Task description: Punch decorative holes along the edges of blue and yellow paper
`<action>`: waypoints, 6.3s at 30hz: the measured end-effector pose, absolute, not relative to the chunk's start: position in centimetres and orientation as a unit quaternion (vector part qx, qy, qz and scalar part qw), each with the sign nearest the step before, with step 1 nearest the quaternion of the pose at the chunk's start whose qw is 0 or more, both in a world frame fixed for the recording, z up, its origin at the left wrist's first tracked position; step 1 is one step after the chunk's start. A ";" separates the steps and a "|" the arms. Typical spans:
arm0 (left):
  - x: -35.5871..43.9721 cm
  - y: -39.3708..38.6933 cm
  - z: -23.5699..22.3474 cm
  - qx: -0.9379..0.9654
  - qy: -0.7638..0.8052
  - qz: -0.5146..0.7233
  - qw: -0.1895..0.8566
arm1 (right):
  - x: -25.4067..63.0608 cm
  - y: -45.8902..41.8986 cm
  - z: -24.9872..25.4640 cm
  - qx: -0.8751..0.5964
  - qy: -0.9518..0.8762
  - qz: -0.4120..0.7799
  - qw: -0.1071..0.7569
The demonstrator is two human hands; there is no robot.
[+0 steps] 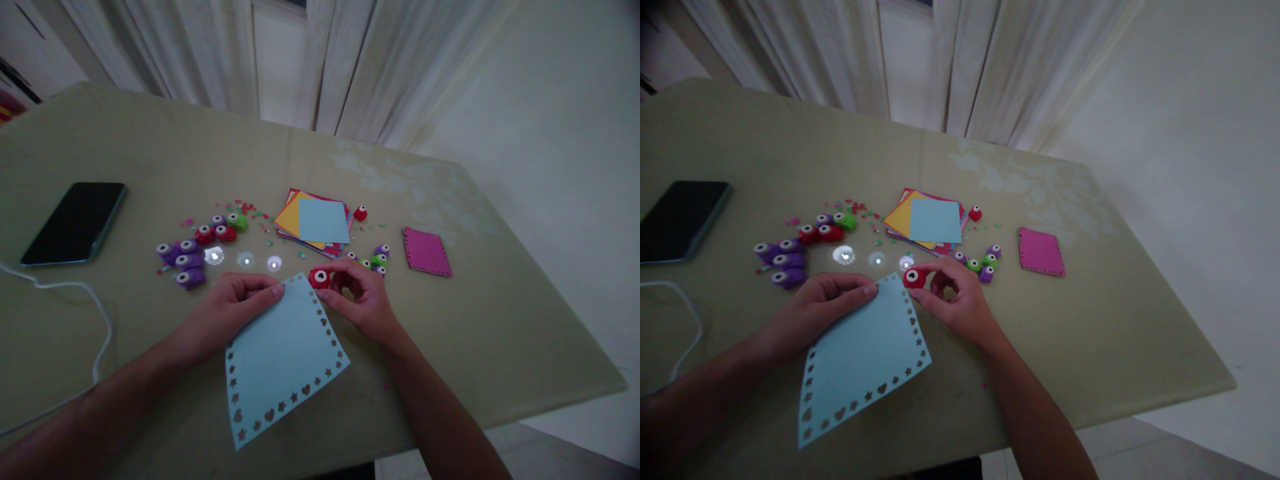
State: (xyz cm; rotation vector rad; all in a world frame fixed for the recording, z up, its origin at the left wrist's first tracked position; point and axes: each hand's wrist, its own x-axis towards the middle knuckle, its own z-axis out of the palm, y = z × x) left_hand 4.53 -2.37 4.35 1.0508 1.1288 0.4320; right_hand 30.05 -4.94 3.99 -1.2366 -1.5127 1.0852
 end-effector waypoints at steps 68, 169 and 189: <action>4.0 -1.2 2.3 0.789 0.466 0.186 0.353 | 29.9 -4.6 3.2 -0.529 -0.657 0.441 0.306; 4.3 -1.5 0.6 0.902 0.354 0.163 0.183 | 28.6 -3.1 3.5 -0.506 -0.721 0.234 0.412; 3.9 -1.7 0.1 0.898 0.352 0.182 0.191 | 31.1 -4.1 3.8 -0.524 -0.795 0.154 0.264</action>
